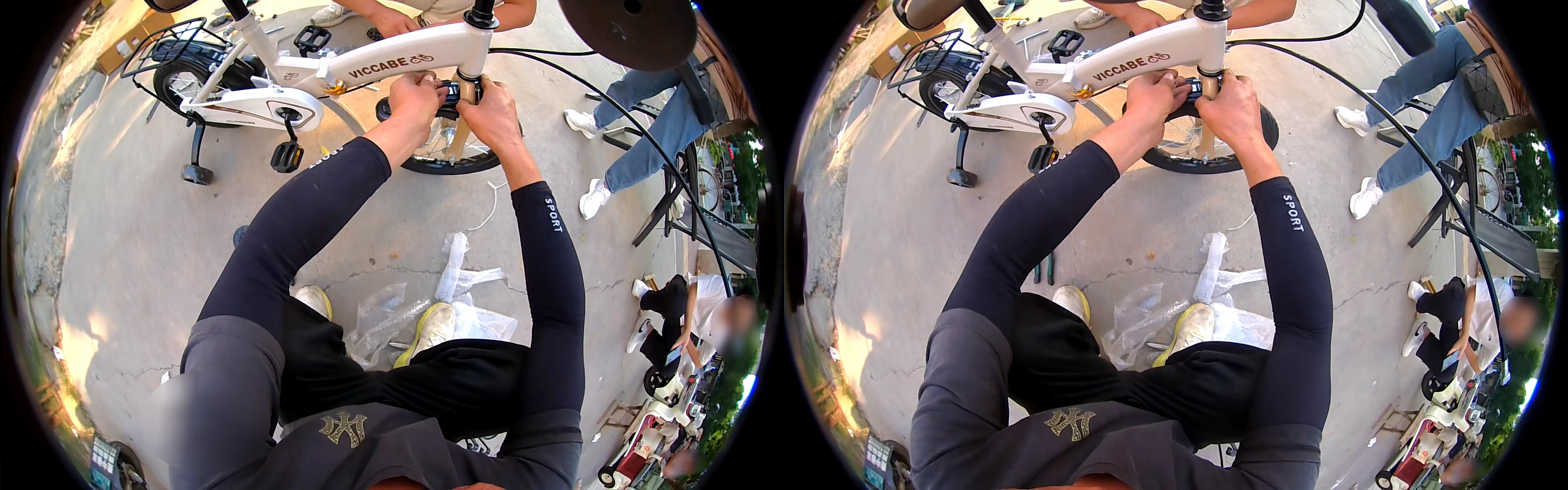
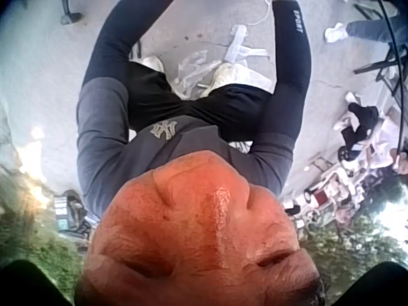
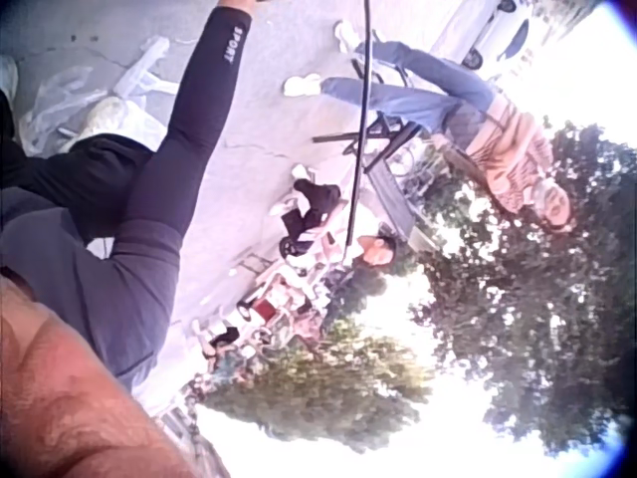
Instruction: The person assembles the front brake system of a white bicycle. They attach the brake caliper to the fork, route the brake cable through the housing, and secure the cable using a wrench. The person also adjusts the brake lever on the handlebar and tightens the cable anchor bolt.
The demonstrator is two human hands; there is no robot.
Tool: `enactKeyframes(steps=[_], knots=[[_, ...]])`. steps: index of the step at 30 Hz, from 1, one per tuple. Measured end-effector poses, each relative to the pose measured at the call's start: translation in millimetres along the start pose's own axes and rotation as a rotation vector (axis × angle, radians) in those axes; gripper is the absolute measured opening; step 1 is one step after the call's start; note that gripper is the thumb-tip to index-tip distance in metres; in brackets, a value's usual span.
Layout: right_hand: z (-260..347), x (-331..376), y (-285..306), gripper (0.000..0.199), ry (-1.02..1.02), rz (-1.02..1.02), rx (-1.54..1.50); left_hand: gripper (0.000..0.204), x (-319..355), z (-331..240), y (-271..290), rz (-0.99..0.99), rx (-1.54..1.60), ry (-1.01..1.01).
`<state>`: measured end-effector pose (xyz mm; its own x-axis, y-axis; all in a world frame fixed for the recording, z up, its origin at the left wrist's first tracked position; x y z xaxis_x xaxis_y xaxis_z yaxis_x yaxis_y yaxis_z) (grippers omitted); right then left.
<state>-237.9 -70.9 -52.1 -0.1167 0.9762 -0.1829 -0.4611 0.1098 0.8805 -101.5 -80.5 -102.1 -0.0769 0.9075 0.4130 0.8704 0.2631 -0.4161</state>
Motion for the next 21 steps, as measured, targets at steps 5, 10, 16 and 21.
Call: enactKeyframes(steps=[5, 10, 16, 21], knots=[[-4.1, 0.8, 2.3, 0.055, 0.042, -0.026, -0.051, 0.027, 3.9, 3.4, -7.4, 0.011, -0.097, -0.025], [-7.0, 3.0, 6.7, 0.056, 0.037, -0.04, -0.131, 0.029, 4.0, 10.8, -14.2, -0.07, -0.119, -0.072], [-7.6, 3.9, 8.5, 0.058, 0.039, -0.026, -0.127, 0.025, -3.0, 19.0, -24.6, -0.091, -0.09, -0.121], [-10.3, 3.1, 5.9, 0.054, 0.081, -0.059, -0.139, 0.022, -5.9, 15.4, -24.9, -0.091, -0.171, -0.128]])
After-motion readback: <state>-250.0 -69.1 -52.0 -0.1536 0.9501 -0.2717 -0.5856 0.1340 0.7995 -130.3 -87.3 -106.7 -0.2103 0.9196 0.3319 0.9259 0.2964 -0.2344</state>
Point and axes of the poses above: each hand's wrist, its own x-axis away from the middle knuckle, its own y-axis out of the back of the hand, z = x × y, the point moved 3 cm from there along -x, towards the middle knuckle, and after that the axes turned 7 degrees about y, right-handed, at the moved point
